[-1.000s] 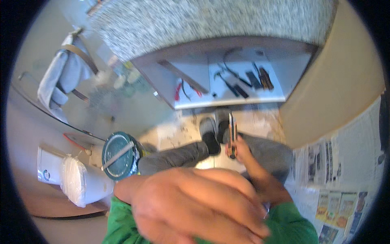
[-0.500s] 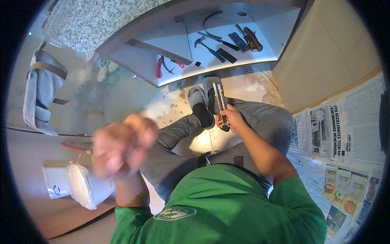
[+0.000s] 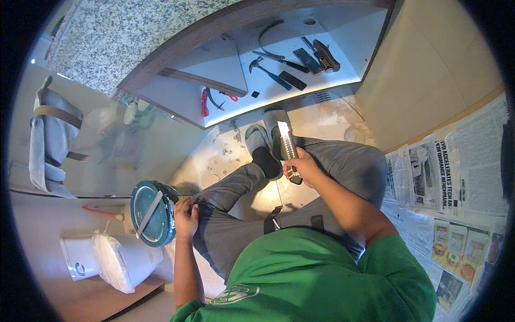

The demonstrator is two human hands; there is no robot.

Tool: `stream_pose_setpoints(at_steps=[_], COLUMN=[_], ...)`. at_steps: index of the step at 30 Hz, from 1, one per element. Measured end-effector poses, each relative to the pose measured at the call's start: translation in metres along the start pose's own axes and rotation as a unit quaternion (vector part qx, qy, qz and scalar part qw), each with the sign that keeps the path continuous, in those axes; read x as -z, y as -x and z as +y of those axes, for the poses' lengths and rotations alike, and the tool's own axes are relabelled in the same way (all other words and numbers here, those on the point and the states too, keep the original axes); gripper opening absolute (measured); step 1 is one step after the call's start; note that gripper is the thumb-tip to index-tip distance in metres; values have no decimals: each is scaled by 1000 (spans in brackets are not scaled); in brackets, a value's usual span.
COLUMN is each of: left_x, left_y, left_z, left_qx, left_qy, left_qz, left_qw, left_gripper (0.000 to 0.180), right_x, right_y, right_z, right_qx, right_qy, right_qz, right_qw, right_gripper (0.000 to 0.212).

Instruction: The person sits on the floor and uses a utility knife to trim the edge of a wooden cabinet. They repeatedly scrape and cut along the bottom edge, then switch to a hammer to tap the edge, and finally return to the utility knife for further trimming.

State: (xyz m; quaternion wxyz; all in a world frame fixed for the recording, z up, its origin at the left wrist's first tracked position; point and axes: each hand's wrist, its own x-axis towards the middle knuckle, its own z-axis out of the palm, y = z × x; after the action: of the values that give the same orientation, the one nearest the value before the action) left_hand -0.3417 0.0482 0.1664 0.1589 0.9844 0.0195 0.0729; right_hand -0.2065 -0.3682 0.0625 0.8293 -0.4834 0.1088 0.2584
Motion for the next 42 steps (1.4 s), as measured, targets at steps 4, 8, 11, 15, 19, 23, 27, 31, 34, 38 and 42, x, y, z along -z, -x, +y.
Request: stream_pose_setpoints(at_steps=[4,8,11,15,19,23,27,31,34,38,42], left_x=[-21,-23,-20,-18,-24,-27,-23,-28,-29,-17,-29], left_y=[1,-8,-7,-4,-11,-16,-21,-28,-33,-29,-41], left_z=[-19,10,9,2,2,0,3,0,0,-3,3], left_qx=[24,52,54,69,72,83,102,104,112,125,118], left_qy=[-48,-95,-111,-130,-143,-142,-126,-128,-130,-158,-143], left_qz=[13,-52,-63,-80,-96,-109,-120,-117,-126,-139,-136], left_qw=[998,993,990,986,982,980,979,979,977,970,973], left_gripper=[26,28,29,30,32,32,31,31,32,32,31], right_x=[-7,-1,7,21,75,146,171,188,180,107,118], right_y=[0,2,-3,-34,-90,-142,-174,-200,-218,-243,-307], right_z=[-3,-12,-42,-104,-144,-148,-144,-128,-129,-123,-136], right_qx=[18,3,-40,73,149,120,95,268,245,217,234], right_qy=[60,12,-102,-135,120,106,140,319,478,527,631], right_qz=[61,117,119,162,343,386,438,417,337,286,292], right_qw=[996,993,987,975,919,909,883,808,774,770,680], right_gripper=[39,33,27,26,26,23,24,40,57,49,56])
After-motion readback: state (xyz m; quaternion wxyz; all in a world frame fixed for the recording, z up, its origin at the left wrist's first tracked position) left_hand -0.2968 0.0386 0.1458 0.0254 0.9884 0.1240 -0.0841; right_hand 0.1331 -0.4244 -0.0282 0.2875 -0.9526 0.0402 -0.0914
